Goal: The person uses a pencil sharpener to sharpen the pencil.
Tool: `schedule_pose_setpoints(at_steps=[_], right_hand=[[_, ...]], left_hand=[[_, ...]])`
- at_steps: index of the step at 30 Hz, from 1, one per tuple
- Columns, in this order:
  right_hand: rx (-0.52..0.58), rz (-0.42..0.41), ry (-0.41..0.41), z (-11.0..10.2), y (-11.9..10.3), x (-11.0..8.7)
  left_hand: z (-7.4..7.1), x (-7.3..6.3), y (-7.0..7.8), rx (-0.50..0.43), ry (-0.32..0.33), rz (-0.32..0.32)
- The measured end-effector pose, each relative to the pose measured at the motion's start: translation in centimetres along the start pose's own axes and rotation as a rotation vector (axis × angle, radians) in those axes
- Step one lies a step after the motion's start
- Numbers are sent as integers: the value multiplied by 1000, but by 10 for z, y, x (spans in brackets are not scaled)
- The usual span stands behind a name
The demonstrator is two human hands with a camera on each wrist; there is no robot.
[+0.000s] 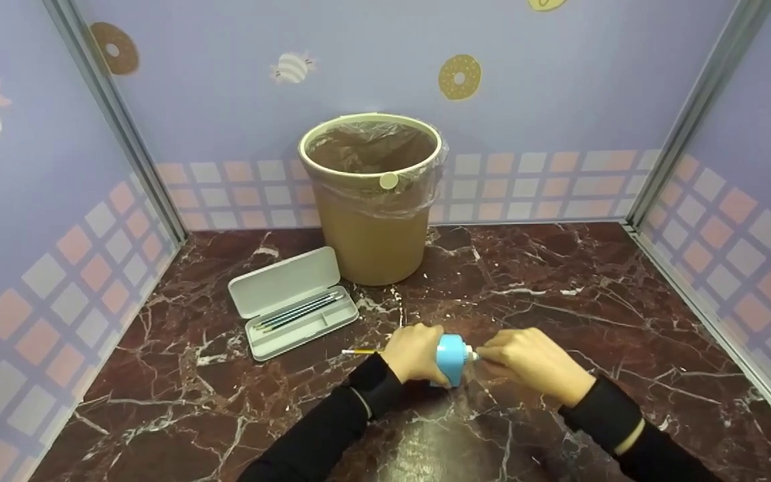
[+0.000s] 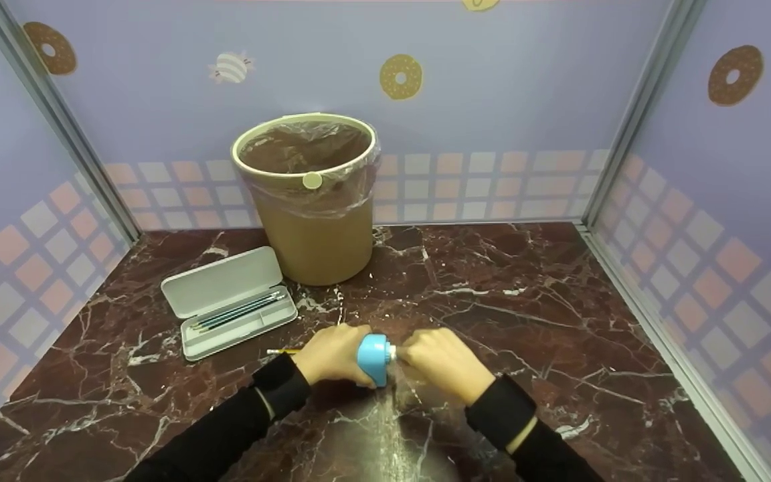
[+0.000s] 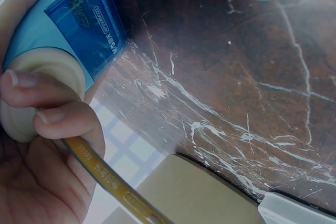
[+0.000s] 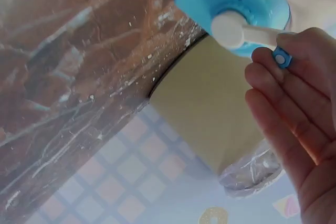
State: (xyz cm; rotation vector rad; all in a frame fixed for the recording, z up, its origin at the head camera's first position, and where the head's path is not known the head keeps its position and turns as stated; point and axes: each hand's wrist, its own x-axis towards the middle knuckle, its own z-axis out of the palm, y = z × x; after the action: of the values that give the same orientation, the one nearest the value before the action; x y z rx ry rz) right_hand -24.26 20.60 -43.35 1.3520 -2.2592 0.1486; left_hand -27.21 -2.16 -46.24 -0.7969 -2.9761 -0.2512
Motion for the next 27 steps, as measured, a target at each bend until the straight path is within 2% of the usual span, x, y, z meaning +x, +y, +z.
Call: schedule_pose_setpoints(at_steps=[12, 27], right_hand=[[-6, 46, 15, 2, 17, 10], [-15, 164, -54, 12, 29, 16]], left_hand=[[1, 2, -1, 7, -15, 14], [3, 3, -2, -10, -11, 33]])
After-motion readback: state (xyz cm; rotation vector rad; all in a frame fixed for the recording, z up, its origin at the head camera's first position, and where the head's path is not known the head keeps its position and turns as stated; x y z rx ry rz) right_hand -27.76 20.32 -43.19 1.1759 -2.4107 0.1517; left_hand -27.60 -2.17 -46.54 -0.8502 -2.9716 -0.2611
